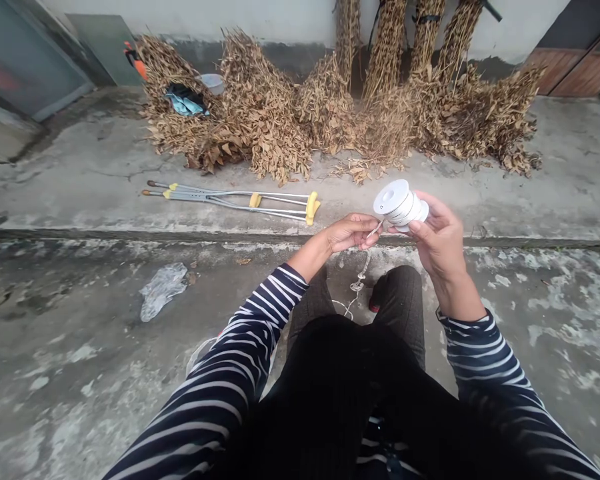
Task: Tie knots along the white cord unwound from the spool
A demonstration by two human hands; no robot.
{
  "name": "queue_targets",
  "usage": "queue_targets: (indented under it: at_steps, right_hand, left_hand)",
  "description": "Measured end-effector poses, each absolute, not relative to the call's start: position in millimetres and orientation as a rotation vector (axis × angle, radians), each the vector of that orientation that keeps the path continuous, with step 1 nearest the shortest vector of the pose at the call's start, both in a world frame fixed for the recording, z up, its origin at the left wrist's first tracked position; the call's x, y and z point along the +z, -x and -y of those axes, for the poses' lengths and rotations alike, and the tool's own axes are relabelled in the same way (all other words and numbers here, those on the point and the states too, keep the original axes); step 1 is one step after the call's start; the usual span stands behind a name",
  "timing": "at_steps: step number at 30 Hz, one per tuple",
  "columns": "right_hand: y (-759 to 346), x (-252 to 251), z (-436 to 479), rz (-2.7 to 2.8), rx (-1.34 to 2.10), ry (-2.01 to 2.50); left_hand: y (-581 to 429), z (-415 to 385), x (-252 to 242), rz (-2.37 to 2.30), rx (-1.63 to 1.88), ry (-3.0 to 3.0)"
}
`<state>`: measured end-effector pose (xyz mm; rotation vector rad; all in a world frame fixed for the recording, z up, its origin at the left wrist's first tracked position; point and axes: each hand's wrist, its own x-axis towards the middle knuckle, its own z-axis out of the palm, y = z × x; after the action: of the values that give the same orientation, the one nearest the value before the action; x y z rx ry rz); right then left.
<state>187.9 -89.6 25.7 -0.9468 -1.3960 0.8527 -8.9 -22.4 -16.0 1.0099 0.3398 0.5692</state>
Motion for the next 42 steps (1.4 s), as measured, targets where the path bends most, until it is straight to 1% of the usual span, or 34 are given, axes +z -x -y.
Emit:
queue_targets:
  at_steps: [3, 5, 8, 13, 16, 18, 19, 21, 24, 25, 27, 29, 30, 31, 34, 36, 39, 42]
  right_hand:
    - [-194.0, 36.3, 89.2, 1.429, 0.859, 0.95]
    - [-197.5, 46.6, 88.1, 1.451, 0.813, 0.943]
    - [-203.7, 68.0, 82.4, 1.419, 0.727, 0.913]
    - [-222.6, 104.2, 61.8, 1.265, 0.543, 0.81]
    - [-234.7, 114.8, 53.3, 1.284, 0.414, 0.853]
    - [-238.9, 117.0, 52.9, 1.313, 0.351, 0.888]
    - [-239.4, 117.2, 54.2, 1.321, 0.338, 0.897]
    - [-238.3, 117.0, 59.2, 1.318, 0.358, 0.896]
    - [-234.2, 118.1, 69.8, 1.318, 0.441, 0.872]
    - [-233.1, 119.0, 73.4, 1.33, 0.466, 0.871]
    - [-231.4, 120.7, 79.2, 1.366, 0.508, 0.881]
    - [-230.6, 121.1, 82.2, 1.4, 0.547, 0.894]
    - [-230.6, 120.4, 82.5, 1.421, 0.559, 0.899]
    - [-230.8, 119.0, 82.0, 1.445, 0.566, 0.905]
    - [-233.9, 110.1, 76.5, 1.513, 0.572, 0.941]
    - [-237.1, 101.0, 70.9, 1.522, 0.588, 0.957]
    - [-239.1, 85.3, 61.9, 1.497, 0.642, 0.973]
    - [-233.6, 70.4, 53.9, 1.444, 0.742, 0.981]
  left_hand:
    - [14.0, 24.1, -19.8, -0.391, 0.495, -1.062]
    - [19.6, 26.8, -30.6, -0.446, 0.429, -1.122]
    - [26.3, 35.5, -60.9, -0.625, 0.404, -1.178]
    - [25.3, 63.2, -123.9, -1.167, 0.385, -1.079]
    - [25.6, 67.8, -138.4, -1.235, 0.381, -1.052]
    - [29.0, 51.5, -125.8, -1.224, 0.401, -1.042]
    - [31.5, 35.9, -111.7, -1.213, 0.437, -1.045]
    - [36.7, -8.0, -69.8, -1.186, 0.559, -1.073]
    - [38.7, -80.4, 4.4, -1.036, 0.842, -1.182]
    - [35.9, -98.0, 23.2, -0.912, 0.961, -1.275]
    - [23.8, -115.1, 40.1, -0.82, 0.957, -1.484]
    - [4.8, -108.2, 25.6, -0.95, 0.742, -1.694]
    - [-5.6, -98.2, 9.1, -1.103, 0.598, -1.774]
    - [-15.3, -85.9, -10.5, -1.18, 0.541, -1.795]
    - [-33.6, -49.4, -64.0, -1.259, 0.496, -1.8]
    - [-35.3, -33.9, -79.8, -1.284, 0.518, -1.786]
    - [-32.1, -21.4, -69.8, -1.286, 0.624, -1.746]
    - [-36.8, -6.7, -39.0, -1.023, 0.887, -1.508]
